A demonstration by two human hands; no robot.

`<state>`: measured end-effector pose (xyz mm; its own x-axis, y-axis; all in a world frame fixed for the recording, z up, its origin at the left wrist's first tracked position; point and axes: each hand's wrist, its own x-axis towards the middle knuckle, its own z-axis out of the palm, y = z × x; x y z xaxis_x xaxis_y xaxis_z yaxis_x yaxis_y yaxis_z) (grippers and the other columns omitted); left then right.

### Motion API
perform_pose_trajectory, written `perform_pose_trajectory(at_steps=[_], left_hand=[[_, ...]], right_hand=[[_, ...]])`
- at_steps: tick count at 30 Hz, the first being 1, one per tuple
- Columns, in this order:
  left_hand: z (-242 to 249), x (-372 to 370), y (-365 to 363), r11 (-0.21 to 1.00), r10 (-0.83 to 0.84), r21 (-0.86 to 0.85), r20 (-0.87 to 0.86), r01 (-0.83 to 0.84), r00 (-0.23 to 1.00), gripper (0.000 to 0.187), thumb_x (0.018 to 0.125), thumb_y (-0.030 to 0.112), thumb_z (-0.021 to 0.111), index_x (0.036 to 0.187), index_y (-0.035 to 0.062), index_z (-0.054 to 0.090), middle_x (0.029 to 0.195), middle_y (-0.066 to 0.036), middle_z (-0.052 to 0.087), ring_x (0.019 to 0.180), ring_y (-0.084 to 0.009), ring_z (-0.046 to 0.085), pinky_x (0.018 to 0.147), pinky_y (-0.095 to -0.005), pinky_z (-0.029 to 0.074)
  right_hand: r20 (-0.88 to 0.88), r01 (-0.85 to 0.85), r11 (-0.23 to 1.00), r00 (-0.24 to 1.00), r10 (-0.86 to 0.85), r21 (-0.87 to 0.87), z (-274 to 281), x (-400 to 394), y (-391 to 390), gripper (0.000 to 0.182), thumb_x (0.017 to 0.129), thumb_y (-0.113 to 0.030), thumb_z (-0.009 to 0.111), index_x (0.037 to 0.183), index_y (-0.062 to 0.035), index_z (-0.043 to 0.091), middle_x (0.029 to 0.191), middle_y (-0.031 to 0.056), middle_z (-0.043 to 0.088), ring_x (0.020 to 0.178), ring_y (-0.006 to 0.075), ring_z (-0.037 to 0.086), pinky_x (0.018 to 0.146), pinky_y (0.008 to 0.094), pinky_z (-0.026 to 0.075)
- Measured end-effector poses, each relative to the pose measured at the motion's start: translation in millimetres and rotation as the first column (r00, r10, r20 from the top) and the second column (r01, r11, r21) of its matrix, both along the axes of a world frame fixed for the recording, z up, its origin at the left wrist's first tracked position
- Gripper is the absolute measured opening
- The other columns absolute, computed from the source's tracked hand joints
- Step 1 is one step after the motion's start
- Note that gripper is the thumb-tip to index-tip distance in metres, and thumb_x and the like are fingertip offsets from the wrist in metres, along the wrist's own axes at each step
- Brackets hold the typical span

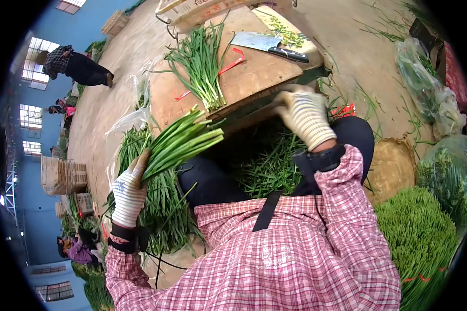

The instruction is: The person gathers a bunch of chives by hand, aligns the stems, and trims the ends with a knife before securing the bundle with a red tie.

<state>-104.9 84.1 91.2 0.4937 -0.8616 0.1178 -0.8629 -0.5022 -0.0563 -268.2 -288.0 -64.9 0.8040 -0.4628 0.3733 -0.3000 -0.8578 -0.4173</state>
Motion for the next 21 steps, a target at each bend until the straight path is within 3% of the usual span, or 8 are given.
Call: perform_pose_trajectory(at_steps=[2, 3, 10, 12, 14, 16, 19, 21], left_hand=[[-2.6, -5.4, -5.2, 0.999, -0.037, 0.038, 0.078, 0.034, 0.996, 0.076, 0.071, -0.012, 0.054, 0.139, 0.0211, 0.051, 0.118, -0.017, 0.064, 0.086, -0.0357, 0.066, 0.070, -0.0417, 0.054], [-6.2, -6.9, -7.7, 0.998, -0.053, 0.029, 0.092, 0.050, 0.994, 0.073, 0.072, -0.011, 0.055, 0.137, 0.0212, 0.053, 0.118, -0.016, 0.064, 0.084, -0.0345, 0.067, 0.069, -0.0413, 0.054], [-18.7, -7.4, -7.6, 0.994, -0.104, 0.029, 0.116, 0.101, 0.988, 0.070, 0.072, -0.009, 0.056, 0.135, 0.0228, 0.055, 0.116, -0.016, 0.065, 0.077, -0.0326, 0.066, 0.064, -0.0400, 0.053], [-19.3, -0.3, 5.9, 0.995, -0.102, 0.022, 0.139, 0.100, 0.985, 0.070, 0.072, -0.008, 0.056, 0.135, 0.0239, 0.055, 0.118, -0.016, 0.065, 0.072, -0.0310, 0.065, 0.062, -0.0396, 0.053], [-16.8, 0.6, 19.0, 0.995, -0.085, 0.058, 0.194, 0.075, 0.977, 0.068, 0.074, -0.006, 0.056, 0.134, 0.0250, 0.056, 0.120, -0.015, 0.065, 0.069, -0.0295, 0.064, 0.061, -0.0388, 0.052], [-18.8, 4.7, 20.1, 0.996, -0.084, 0.056, 0.220, 0.073, 0.972, 0.066, 0.074, -0.004, 0.057, 0.133, 0.0259, 0.057, 0.120, -0.015, 0.065, 0.068, -0.0282, 0.063, 0.060, -0.0381, 0.052], [-22.9, 1.5, 10.4, 0.991, -0.132, 0.065, 0.245, 0.120, 0.960, 0.063, 0.074, -0.002, 0.058, 0.131, 0.0273, 0.059, 0.122, -0.014, 0.064, 0.070, -0.0272, 0.063, 0.060, -0.0376, 0.052], [-22.1, -2.7, 3.0, 0.988, -0.148, 0.087, 0.235, 0.131, 0.961, 0.062, 0.074, -0.001, 0.058, 0.130, 0.0275, 0.059, 0.123, -0.014, 0.063, 0.070, -0.0268, 0.063, 0.060, -0.0372, 0.052]], right_hand=[[0.273, -0.267, 0.798, 0.953, 0.134, 0.540, 35.5, 14.6, 32.7, 0.029, 0.086, -0.032, 0.063, 0.095, -0.0058, 0.072, 0.097, 0.0169, 0.069, 0.093, 0.0343, 0.065, 0.084, 0.0420, 0.050], [0.326, -0.370, 0.732, 0.921, 0.211, 0.572, 38.9, 23.3, 44.1, 0.030, 0.085, -0.032, 0.064, 0.096, -0.0059, 0.073, 0.096, 0.0181, 0.069, 0.094, 0.0351, 0.065, 0.085, 0.0425, 0.050], [0.030, -0.450, 0.889, 0.891, 0.454, -0.082, 25.0, 44.3, 68.2, 0.011, 0.076, -0.021, 0.071, 0.080, -0.0108, 0.070, 0.083, 0.0076, 0.067, 0.086, 0.0269, 0.063, 0.079, 0.0388, 0.048], [-0.492, -0.380, 0.912, 0.830, 0.261, -0.157, 22.9, 37.6, 40.9, 0.021, 0.081, -0.029, 0.067, 0.091, -0.0119, 0.072, 0.090, 0.0088, 0.072, 0.090, 0.0283, 0.068, 0.078, 0.0427, 0.052], [-0.689, -0.134, 0.953, 0.719, -0.095, -0.271, -19.5, 24.8, 2.1, 0.025, 0.083, -0.031, 0.066, 0.097, -0.0118, 0.073, 0.092, 0.0108, 0.072, 0.091, 0.0285, 0.068, 0.076, 0.0442, 0.053], [-0.549, -0.159, 0.962, 0.836, 0.011, -0.222, 15.7, 20.9, 16.0, 0.027, 0.085, -0.034, 0.065, 0.101, -0.0141, 0.073, 0.095, 0.0100, 0.072, 0.093, 0.0268, 0.068, 0.077, 0.0443, 0.053], [0.231, -0.450, 0.879, 0.883, 0.410, 0.160, 34.7, 44.9, 68.2, 0.038, 0.081, -0.034, 0.071, 0.111, -0.0114, 0.068, 0.104, 0.0155, 0.068, 0.103, 0.0362, 0.061, 0.090, 0.0446, 0.047], [0.238, -0.466, 0.836, 0.881, 0.409, 0.291, 29.9, 56.8, 89.3, 0.031, 0.078, -0.031, 0.074, 0.103, -0.0137, 0.072, 0.098, 0.0119, 0.068, 0.100, 0.0327, 0.060, 0.089, 0.0439, 0.045]])
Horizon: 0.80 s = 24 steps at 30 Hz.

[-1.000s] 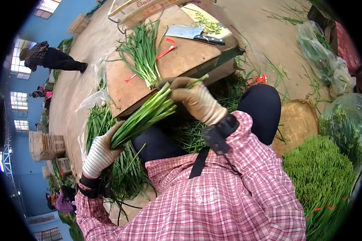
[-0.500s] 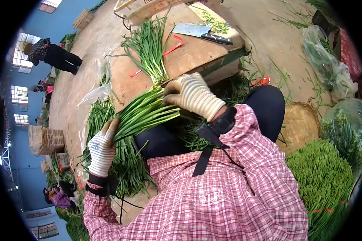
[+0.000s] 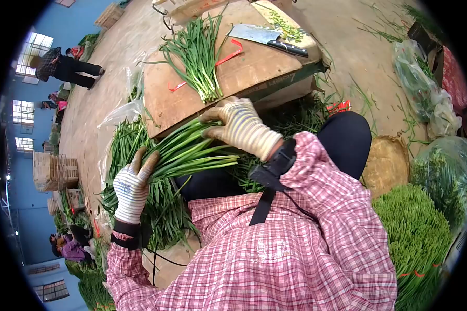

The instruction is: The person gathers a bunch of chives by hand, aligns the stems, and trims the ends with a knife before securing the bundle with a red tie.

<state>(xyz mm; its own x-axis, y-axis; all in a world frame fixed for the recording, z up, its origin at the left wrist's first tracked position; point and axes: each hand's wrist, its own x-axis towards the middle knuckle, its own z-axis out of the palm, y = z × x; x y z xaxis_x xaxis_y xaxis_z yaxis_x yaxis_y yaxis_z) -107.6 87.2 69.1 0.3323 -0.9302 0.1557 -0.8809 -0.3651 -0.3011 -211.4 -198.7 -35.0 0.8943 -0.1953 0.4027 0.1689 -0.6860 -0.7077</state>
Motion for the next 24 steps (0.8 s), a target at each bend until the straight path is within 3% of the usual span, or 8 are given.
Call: perform_pose_trajectory(at_steps=[2, 7, 13, 17, 19, 21, 23, 24], left_hand=[[0.8, -2.6, -3.1, 1.000, -0.026, -0.017, -0.030, 0.025, 0.999, 0.069, 0.069, -0.007, 0.061, 0.129, 0.0253, 0.060, 0.125, -0.014, 0.062, 0.070, -0.0301, 0.062, 0.059, -0.0385, 0.051], [-11.9, -0.7, -4.9, 0.999, -0.031, -0.024, -0.042, 0.030, 0.999, 0.067, 0.069, -0.007, 0.060, 0.128, 0.0251, 0.061, 0.124, -0.014, 0.062, 0.068, -0.0298, 0.062, 0.058, -0.0378, 0.051], [-16.9, -2.6, -7.8, 0.997, -0.077, -0.016, -0.040, 0.077, 0.996, 0.064, 0.071, -0.007, 0.058, 0.127, 0.0243, 0.061, 0.125, -0.013, 0.062, 0.069, -0.0287, 0.062, 0.059, -0.0382, 0.051], [-18.8, -3.0, -4.5, 0.997, -0.073, 0.006, -0.038, 0.074, 0.997, 0.068, 0.068, -0.010, 0.055, 0.128, 0.0241, 0.061, 0.126, -0.012, 0.062, 0.070, -0.0285, 0.062, 0.060, -0.0383, 0.052], [-20.7, 0.3, 4.9, 0.999, -0.053, -0.001, -0.059, 0.053, 0.997, 0.070, 0.067, -0.009, 0.056, 0.128, 0.0244, 0.061, 0.127, -0.013, 0.061, 0.071, -0.0292, 0.062, 0.060, -0.0384, 0.052], [-18.9, 1.7, 13.7, 1.000, 0.002, -0.009, -0.012, -0.002, 1.000, 0.067, 0.071, -0.004, 0.056, 0.130, 0.0287, 0.059, 0.128, -0.012, 0.060, 0.075, -0.0268, 0.063, 0.065, -0.0365, 0.052], [-20.3, 4.4, 15.4, 1.000, -0.004, -0.023, -0.001, 0.004, 1.000, 0.064, 0.072, -0.002, 0.057, 0.129, 0.0284, 0.060, 0.129, -0.012, 0.060, 0.077, -0.0268, 0.064, 0.067, -0.0366, 0.052], [-21.9, 4.7, 12.6, 0.999, -0.026, -0.037, 0.014, 0.026, 1.000, 0.063, 0.073, -0.001, 0.058, 0.128, 0.0284, 0.061, 0.130, -0.012, 0.059, 0.078, -0.0267, 0.064, 0.067, -0.0366, 0.053]], right_hand=[[-0.015, 0.011, 0.997, 1.000, -0.010, 0.078, -13.1, 3.8, 5.0, 0.028, 0.078, -0.034, 0.073, 0.100, -0.0163, 0.073, 0.095, 0.0095, 0.068, 0.100, 0.0308, 0.060, 0.090, 0.0445, 0.043], [0.021, 0.115, 0.991, 0.993, -0.113, -0.067, -23.6, -2.8, 20.0, 0.020, 0.072, -0.032, 0.077, 0.082, -0.0154, 0.071, 0.098, 0.0068, 0.066, 0.102, 0.0286, 0.059, 0.093, 0.0438, 0.041], [-0.123, -0.017, 1.000, 0.992, 0.019, 0.015, -26.8, -9.5, 12.6, 0.025, 0.072, -0.032, 0.076, 0.088, -0.0136, 0.070, 0.096, 0.0065, 0.066, 0.105, 0.0288, 0.057, 0.093, 0.0436, 0.040], [-0.019, 0.042, 0.952, 0.999, -0.050, -0.304, -30.9, -8.0, 6.1, 0.014, 0.076, -0.027, 0.072, 0.084, -0.0157, 0.069, 0.092, 0.0054, 0.066, 0.100, 0.0265, 0.059, 0.089, 0.0440, 0.040], [-0.209, -0.002, 0.781, 0.964, -0.165, -0.624, -26.7, -10.0, -15.9, 0.014, 0.080, -0.029, 0.068, 0.088, -0.0179, 0.071, 0.100, 0.0066, 0.068, 0.098, 0.0259, 0.062, 0.085, 0.0468, 0.041], [-0.506, -0.129, 0.634, 0.730, -0.460, -0.763, -43.4, -14.1, -49.9, 0.021, 0.083, -0.034, 0.065, 0.096, -0.0187, 0.073, 0.104, 0.0113, 0.069, 0.097, 0.0267, 0.064, 0.083, 0.0495, 0.043], [-0.466, 0.008, 0.650, 0.691, -0.553, -0.760, -62.1, -30.5, -67.8, 0.029, 0.085, -0.038, 0.064, 0.103, -0.0180, 0.074, 0.104, 0.0123, 0.070, 0.096, 0.0274, 0.065, 0.086, 0.0527, 0.044], [-0.479, 0.079, 0.862, 0.804, -0.351, -0.500, -33.2, -34.1, -53.3, 0.034, 0.087, -0.042, 0.064, 0.106, -0.0162, 0.074, 0.099, 0.0127, 0.071, 0.095, 0.0291, 0.067, 0.089, 0.0516, 0.046]])
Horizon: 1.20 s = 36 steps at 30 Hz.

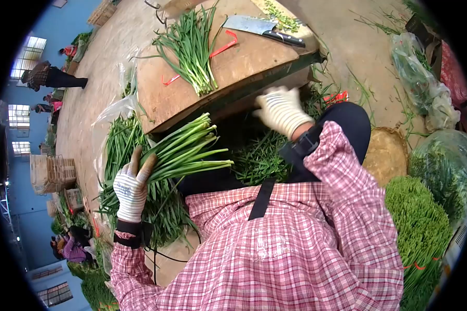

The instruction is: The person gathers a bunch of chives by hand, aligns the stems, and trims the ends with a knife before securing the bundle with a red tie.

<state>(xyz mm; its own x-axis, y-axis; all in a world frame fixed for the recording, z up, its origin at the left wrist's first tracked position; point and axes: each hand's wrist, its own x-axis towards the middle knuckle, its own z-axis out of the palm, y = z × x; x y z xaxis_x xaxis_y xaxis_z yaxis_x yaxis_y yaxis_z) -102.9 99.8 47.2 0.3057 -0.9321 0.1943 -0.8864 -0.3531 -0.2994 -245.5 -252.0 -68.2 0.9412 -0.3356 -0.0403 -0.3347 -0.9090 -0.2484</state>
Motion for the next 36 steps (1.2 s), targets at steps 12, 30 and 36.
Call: perform_pose_trajectory(at_steps=[12, 30, 36], left_hand=[[-4.2, -5.4, -7.7, 0.998, -0.011, -0.054, 0.013, 0.012, 1.000, 0.065, 0.069, 0.000, 0.062, 0.127, 0.0298, 0.061, 0.132, -0.012, 0.058, 0.086, -0.0275, 0.065, 0.071, -0.0373, 0.053], [-0.3, -9.1, -23.6, 0.990, -0.141, -0.009, 0.038, 0.141, 0.989, 0.055, 0.074, 0.005, 0.065, 0.123, 0.0285, 0.063, 0.130, -0.012, 0.060, 0.084, -0.0253, 0.064, 0.070, -0.0351, 0.052], [-8.8, -4.6, -16.7, 0.991, -0.128, 0.055, 0.030, 0.126, 0.991, 0.055, 0.073, 0.006, 0.064, 0.123, 0.0283, 0.063, 0.129, -0.010, 0.061, 0.087, -0.0254, 0.065, 0.071, -0.0355, 0.052]], right_hand=[[0.353, -0.226, 0.305, 0.807, -0.473, 0.925, -33.8, 15.6, 32.9, 0.020, 0.082, -0.017, 0.072, 0.092, 0.0005, 0.073, 0.089, 0.0098, 0.070, 0.085, 0.0178, 0.064, 0.083, 0.0317, 0.051], [0.631, -0.424, 0.866, 0.756, 0.176, 0.266, 16.8, 38.4, 61.2, 0.020, 0.079, -0.033, 0.070, 0.085, -0.0150, 0.074, 0.097, 0.0082, 0.067, 0.097, 0.0281, 0.060, 0.084, 0.0403, 0.046], [0.397, -0.493, 0.870, 0.800, 0.449, 0.009, 2.8, 44.1, 74.9, 0.022, 0.083, -0.026, 0.066, 0.100, -0.0112, 0.067, 0.088, 0.0078, 0.068, 0.084, 0.0281, 0.066, 0.075, 0.0410, 0.047]])
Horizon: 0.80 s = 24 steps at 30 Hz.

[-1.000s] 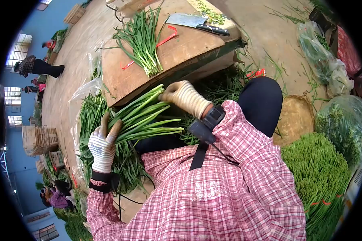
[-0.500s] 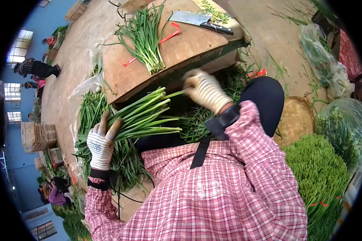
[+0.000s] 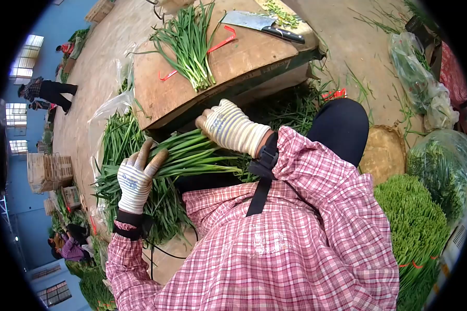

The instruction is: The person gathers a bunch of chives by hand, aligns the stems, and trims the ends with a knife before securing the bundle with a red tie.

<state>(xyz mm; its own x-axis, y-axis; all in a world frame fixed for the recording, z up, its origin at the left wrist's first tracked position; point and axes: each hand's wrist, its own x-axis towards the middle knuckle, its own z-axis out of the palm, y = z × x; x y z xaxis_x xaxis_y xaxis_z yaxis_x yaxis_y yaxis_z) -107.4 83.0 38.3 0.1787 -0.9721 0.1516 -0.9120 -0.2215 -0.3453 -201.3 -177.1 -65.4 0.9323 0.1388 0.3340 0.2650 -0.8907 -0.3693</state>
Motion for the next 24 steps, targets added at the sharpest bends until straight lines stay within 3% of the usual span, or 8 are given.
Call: perform_pose_trajectory(at_steps=[5, 7, 11, 13, 17, 19, 21, 24], left_hand=[[-0.4, -2.3, 6.4, 0.998, -0.015, -0.055, -0.055, 0.012, 0.998, 0.050, 0.071, 0.008, 0.065, 0.118, 0.0257, 0.064, 0.126, -0.007, 0.062, 0.091, -0.0249, 0.064, 0.073, -0.0367, 0.051], [2.1, -3.4, 3.5, 0.996, -0.054, -0.079, -0.049, 0.050, 0.997, 0.048, 0.071, 0.009, 0.065, 0.116, 0.0249, 0.064, 0.124, -0.007, 0.063, 0.092, -0.0246, 0.064, 0.073, -0.0365, 0.051], [5.0, -6.8, 2.7, 0.990, -0.103, -0.101, -0.029, 0.099, 0.994, 0.045, 0.070, 0.012, 0.065, 0.114, 0.0248, 0.065, 0.121, -0.007, 0.064, 0.092, -0.0244, 0.064, 0.072, -0.0362, 0.050], [6.8, -9.7, 6.6, 0.990, -0.103, -0.102, -0.024, 0.100, 0.994, 0.042, 0.071, 0.013, 0.065, 0.111, 0.0249, 0.066, 0.120, -0.006, 0.065, 0.092, -0.0242, 0.063, 0.072, -0.0358, 0.049], [6.1, -10.0, 2.2, 0.985, -0.134, -0.115, -0.029, 0.130, 0.991, 0.039, 0.072, 0.013, 0.066, 0.110, 0.0241, 0.066, 0.118, -0.006, 0.066, 0.094, -0.0243, 0.064, 0.072, -0.0356, 0.049], [6.6, -10.2, -0.3, 0.984, -0.140, -0.115, -0.024, 0.137, 0.990, 0.039, 0.072, 0.012, 0.066, 0.110, 0.0236, 0.066, 0.117, -0.007, 0.066, 0.093, -0.0246, 0.064, 0.072, -0.0357, 0.050], [6.2, -7.3, 1.4, 0.986, -0.113, -0.127, -0.047, 0.107, 0.992, 0.039, 0.072, 0.013, 0.067, 0.110, 0.0229, 0.066, 0.116, -0.008, 0.067, 0.092, -0.0251, 0.065, 0.072, -0.0357, 0.050], [4.4, -2.4, 7.3, 0.988, -0.067, -0.141, -0.085, 0.055, 0.994, 0.044, 0.072, 0.007, 0.068, 0.113, 0.0212, 0.066, 0.117, -0.009, 0.067, 0.090, -0.0273, 0.065, 0.073, -0.0369, 0.051]], right_hand=[[-0.079, 0.389, 0.820, 0.915, -0.395, 0.420, -50.4, 3.4, -39.1, 0.034, 0.091, -0.034, 0.062, 0.116, -0.0126, 0.068, 0.108, 0.0125, 0.067, 0.100, 0.0274, 0.064, 0.084, 0.0407, 0.051], [-0.440, 0.401, 0.201, 0.873, 0.212, 0.894, -41.5, -9.5, -41.1, 0.034, 0.091, -0.034, 0.064, 0.110, -0.0067, 0.070, 0.106, 0.0076, 0.070, 0.096, 0.0178, 0.064, 0.086, 0.0334, 0.051], [-0.401, 0.320, 0.446, 0.911, 0.099, 0.836, -36.3, -18.6, -47.2, 0.024, 0.085, -0.020, 0.070, 0.095, 0.0017, 0.072, 0.084, 0.0044, 0.072, 0.078, 0.0134, 0.064, 0.072, 0.0305, 0.053], [-0.457, 0.490, 0.843, 0.816, -0.355, 0.221, -43.1, -14.7, -71.6, 0.020, 0.087, -0.020, 0.068, 0.095, -0.0031, 0.073, 0.079, 0.0039, 0.071, 0.067, 0.0152, 0.064, 0.065, 0.0314, 0.053], [-0.339, 0.292, 0.227, 0.916, 0.213, 0.929, -20.9, -24.1, -48.8, 0.025, 0.091, -0.024, 0.065, 0.099, -0.0017, 0.073, 0.087, 0.0053, 0.073, 0.079, 0.0129, 0.064, 0.076, 0.0324, 0.052], [-0.319, 0.135, 0.413, 0.851, 0.417, 0.901, -24.8, -20.5, -44.2, 0.026, 0.090, -0.021, 0.066, 0.101, 0.0013, 0.072, 0.089, 0.0056, 0.073, 0.083, 0.0128, 0.063, 0.081, 0.0299, 0.051], [-0.345, 0.156, 0.496, 0.885, 0.314, 0.854, -27.2, -24.5, -44.1, 0.028, 0.087, -0.024, 0.067, 0.099, 0.0003, 0.073, 0.087, 0.0117, 0.073, 0.082, 0.0207, 0.068, 0.080, 0.0339, 0.052], [-0.510, 0.373, 0.922, 0.816, -0.271, 0.106, -35.3, -23.0, -68.4, 0.030, 0.083, -0.029, 0.068, 0.097, -0.0030, 0.073, 0.080, 0.0193, 0.068, 0.077, 0.0295, 0.068, 0.076, 0.0374, 0.053]])
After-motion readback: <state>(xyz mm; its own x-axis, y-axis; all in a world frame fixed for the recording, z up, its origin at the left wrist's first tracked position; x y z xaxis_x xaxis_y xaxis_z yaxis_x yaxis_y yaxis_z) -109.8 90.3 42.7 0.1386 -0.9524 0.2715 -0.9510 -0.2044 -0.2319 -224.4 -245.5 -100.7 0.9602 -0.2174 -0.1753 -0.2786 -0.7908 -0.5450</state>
